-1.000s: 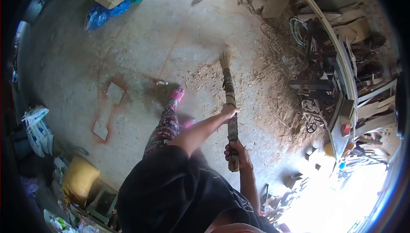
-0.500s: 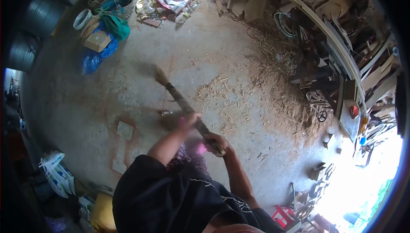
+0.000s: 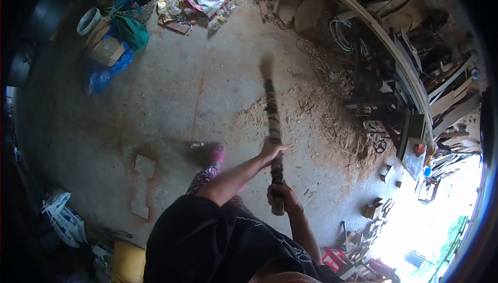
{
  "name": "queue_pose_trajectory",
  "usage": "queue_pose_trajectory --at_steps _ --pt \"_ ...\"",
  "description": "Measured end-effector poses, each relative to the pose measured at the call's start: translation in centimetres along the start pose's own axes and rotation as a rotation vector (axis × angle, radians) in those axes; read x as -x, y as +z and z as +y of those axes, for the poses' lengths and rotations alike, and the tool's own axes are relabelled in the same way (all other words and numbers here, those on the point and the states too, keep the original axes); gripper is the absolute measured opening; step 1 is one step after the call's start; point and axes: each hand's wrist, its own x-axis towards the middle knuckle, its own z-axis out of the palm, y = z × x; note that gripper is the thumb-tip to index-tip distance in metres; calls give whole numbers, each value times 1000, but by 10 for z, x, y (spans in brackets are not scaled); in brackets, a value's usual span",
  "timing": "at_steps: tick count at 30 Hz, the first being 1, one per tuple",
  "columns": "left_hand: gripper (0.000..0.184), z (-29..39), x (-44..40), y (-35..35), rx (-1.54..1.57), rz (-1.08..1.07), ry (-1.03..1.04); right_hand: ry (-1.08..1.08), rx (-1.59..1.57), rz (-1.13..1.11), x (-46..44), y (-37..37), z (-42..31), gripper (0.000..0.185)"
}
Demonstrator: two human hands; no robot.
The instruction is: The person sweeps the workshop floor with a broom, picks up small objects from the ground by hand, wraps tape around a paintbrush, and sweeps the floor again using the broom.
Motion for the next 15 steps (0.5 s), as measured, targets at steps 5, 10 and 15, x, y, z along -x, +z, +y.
queue_pose_trajectory --at_steps 5,10,15 --pt "36 57 47 -90 13 330 71 262 -240 -352 -43 62 5 24" --pt "18 58 5 -166 115 333 -96 245 -28 -160 -76 109 -37 27" --pt "25 -17 -48 -84 39 266 -77 358 -259 -69 -79 0 -9 20"
